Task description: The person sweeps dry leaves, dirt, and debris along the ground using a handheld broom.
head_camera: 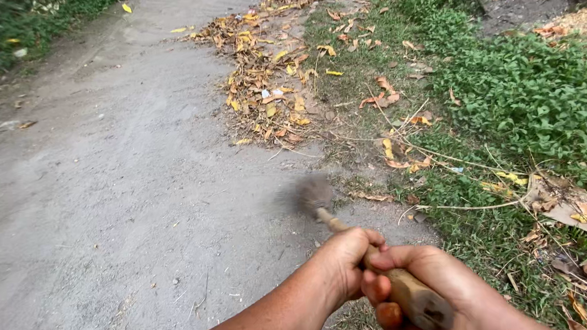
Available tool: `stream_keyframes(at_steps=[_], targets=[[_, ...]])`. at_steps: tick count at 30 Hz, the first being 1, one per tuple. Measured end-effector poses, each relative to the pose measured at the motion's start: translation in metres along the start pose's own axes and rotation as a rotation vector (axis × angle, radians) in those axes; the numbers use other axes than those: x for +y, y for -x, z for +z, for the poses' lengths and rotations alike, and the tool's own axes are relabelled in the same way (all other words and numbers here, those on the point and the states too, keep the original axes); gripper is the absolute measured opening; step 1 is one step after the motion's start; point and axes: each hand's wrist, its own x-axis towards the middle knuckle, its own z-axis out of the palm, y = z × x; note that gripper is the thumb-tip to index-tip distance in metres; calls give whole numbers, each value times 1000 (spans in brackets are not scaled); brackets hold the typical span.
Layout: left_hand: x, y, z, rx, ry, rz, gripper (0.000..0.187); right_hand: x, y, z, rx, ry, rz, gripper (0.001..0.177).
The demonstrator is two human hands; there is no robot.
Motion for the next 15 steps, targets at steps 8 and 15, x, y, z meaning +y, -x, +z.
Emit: stream_keyframes(at_steps=[8,15], targets=[[37,19,24,-93,-268,129,24,3,27,29,-132,-32,-244,14],[59,61,-10,144,-114,304,16,1,10,52,-221,50,-170,20]])
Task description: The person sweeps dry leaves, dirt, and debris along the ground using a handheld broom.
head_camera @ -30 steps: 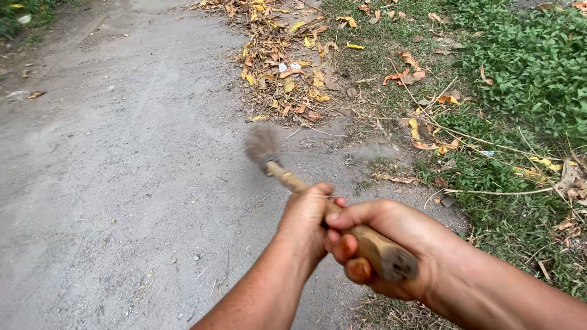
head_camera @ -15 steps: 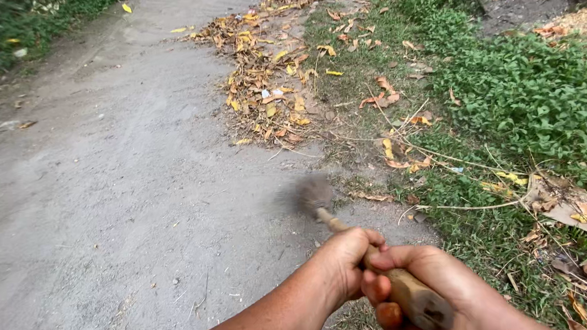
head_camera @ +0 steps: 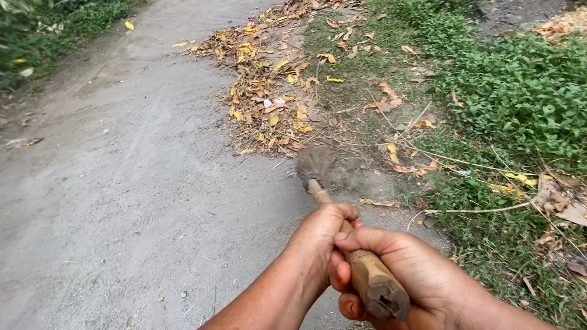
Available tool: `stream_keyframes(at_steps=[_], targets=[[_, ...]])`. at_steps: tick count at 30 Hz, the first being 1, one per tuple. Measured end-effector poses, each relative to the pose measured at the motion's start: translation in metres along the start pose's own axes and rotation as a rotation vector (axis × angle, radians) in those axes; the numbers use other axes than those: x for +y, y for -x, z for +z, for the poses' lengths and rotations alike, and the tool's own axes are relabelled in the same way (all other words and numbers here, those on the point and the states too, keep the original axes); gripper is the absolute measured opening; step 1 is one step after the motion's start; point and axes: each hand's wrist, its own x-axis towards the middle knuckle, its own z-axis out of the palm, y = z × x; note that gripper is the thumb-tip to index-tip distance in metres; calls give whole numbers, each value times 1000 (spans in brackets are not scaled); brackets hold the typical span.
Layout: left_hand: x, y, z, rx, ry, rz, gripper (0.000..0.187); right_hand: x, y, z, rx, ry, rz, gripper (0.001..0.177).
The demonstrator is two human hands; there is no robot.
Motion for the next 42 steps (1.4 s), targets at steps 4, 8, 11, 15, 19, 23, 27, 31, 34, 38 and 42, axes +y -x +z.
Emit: stream_keyframes(at_steps=[4,8,11,15,19,23,27,31,34,38,42], targets=[[22,-5,-73,64,114,-17,22,13,-52,41,-214,117,73,23],[61,-20,-164,102,261,94,15,22,-120,107,-152,166,201,17],[85,-30,-235,207,294,153,12,36,-177,156,-183,191,345,16],[109,-40,-314,177,508,124,17,62,-251,216,-174,319,387,11],[119,-64,-357,234,538,-67,27,67,-291,243,-94,434,396,13],[84,-71,-369,247,461,-121,26,80,-295,241,-30,347,538,18],[73,-81,-362,313,343,-109,18,87,-281,216,-117,284,734,26],[78,-89,-335,308,436,-132,11,68,-283,198,-167,195,743,13],[91,-99,-302,381,243,-233,16,44,-287,181,-160,235,598,9],[91,-116,-243,462,366,-174,21,17,-268,138,-107,123,501,10],[87,-133,-181,360,187,-288,27,-10,-240,94,30,-120,472,14]])
